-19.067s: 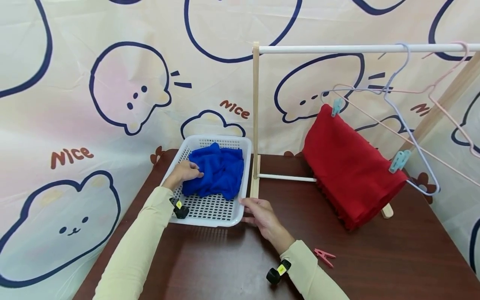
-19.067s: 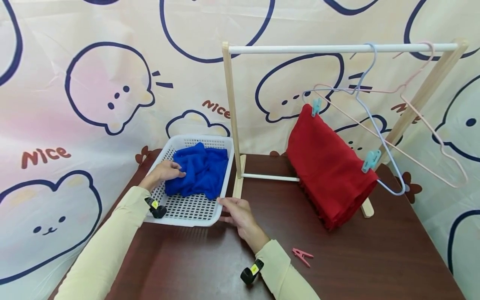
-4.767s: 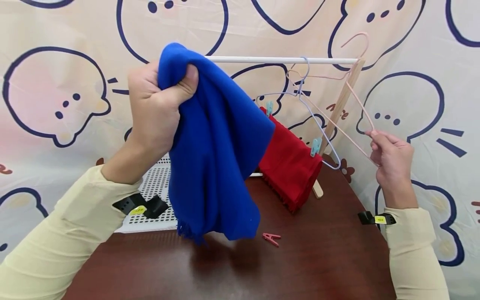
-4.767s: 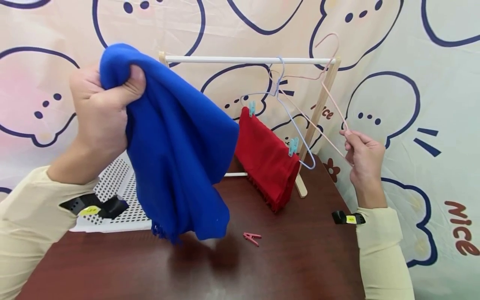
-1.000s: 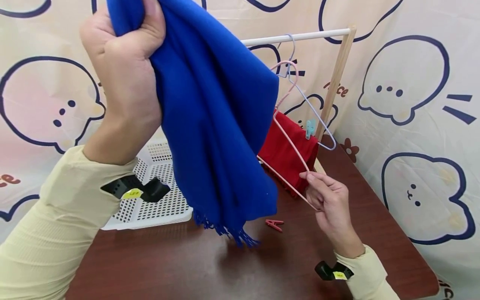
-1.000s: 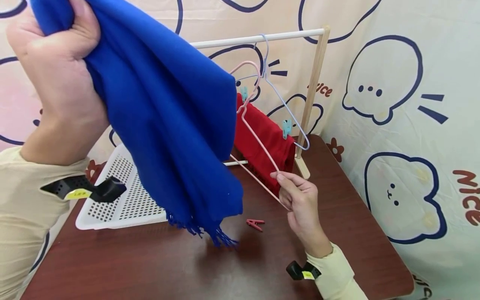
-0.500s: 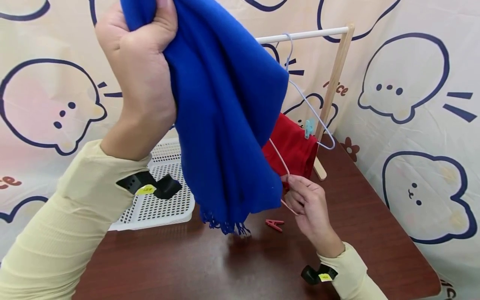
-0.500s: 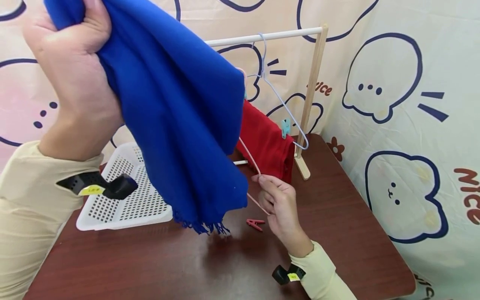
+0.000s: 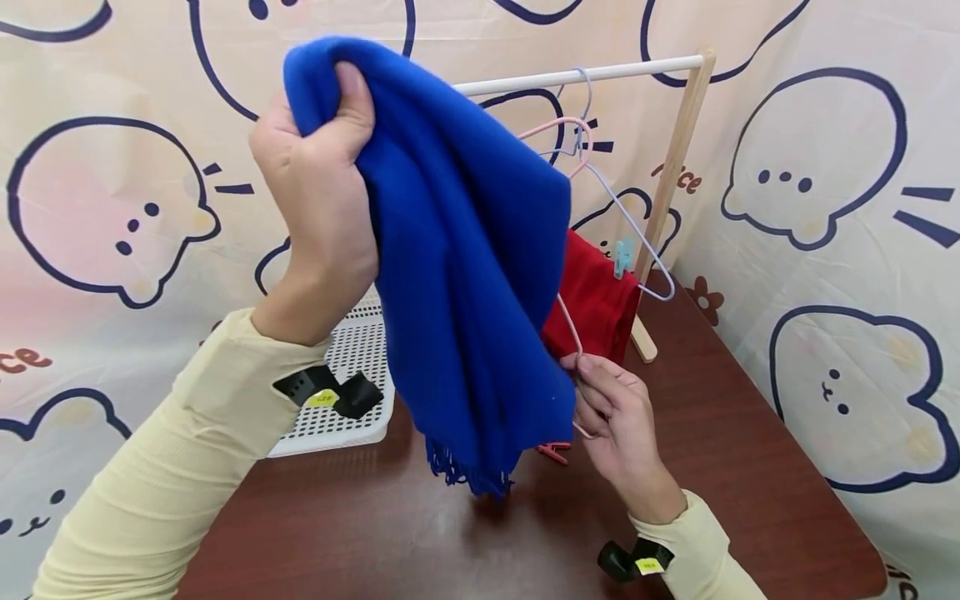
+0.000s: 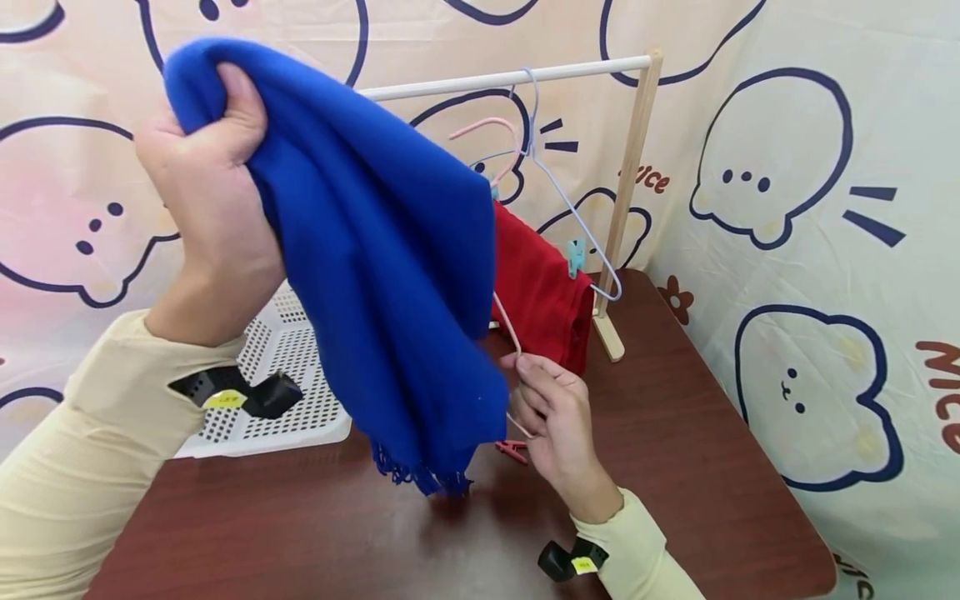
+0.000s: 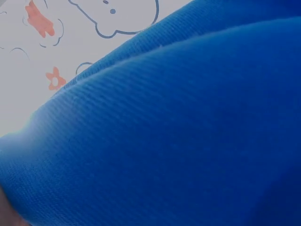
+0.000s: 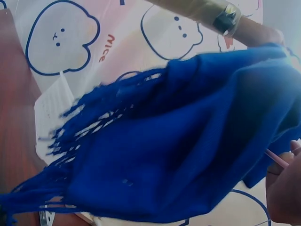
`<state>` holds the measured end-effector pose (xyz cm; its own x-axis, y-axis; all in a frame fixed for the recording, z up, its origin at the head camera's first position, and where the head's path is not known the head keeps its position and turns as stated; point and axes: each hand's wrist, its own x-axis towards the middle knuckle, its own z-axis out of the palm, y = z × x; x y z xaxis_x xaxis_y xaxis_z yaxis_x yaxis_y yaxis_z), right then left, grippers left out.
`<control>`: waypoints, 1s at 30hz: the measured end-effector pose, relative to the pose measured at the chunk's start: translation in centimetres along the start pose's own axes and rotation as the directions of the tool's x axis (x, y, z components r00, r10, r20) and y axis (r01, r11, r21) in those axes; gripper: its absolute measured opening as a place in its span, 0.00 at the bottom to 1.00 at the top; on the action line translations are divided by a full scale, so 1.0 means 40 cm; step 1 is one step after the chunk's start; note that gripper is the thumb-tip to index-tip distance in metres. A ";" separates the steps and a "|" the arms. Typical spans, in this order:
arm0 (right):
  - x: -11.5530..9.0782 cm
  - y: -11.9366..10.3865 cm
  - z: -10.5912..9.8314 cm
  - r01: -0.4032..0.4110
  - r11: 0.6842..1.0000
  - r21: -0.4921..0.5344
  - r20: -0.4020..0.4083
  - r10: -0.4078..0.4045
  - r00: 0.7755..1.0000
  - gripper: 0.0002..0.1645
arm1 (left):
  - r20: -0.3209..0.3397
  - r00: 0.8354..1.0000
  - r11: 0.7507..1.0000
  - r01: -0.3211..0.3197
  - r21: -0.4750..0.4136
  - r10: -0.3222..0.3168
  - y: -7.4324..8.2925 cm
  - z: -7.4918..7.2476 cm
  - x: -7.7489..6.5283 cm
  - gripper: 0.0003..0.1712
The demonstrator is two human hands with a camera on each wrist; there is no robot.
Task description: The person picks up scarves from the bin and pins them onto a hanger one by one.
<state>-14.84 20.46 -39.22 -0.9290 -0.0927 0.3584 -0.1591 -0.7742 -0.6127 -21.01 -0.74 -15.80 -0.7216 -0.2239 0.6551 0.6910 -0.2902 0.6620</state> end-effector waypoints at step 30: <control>0.035 -0.022 0.043 0.167 0.986 -0.006 0.191 -0.163 0.968 0.26 | -0.115 0.951 0.942 0.301 0.146 -0.286 -0.137 -0.136 -0.017 0.12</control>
<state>-15.41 19.93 -36.95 -0.8095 -0.0829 0.5812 -0.3144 -0.7749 -0.5484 -24.52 -4.06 -21.85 -0.8889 -0.2371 0.3919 0.4401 -0.2050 0.8742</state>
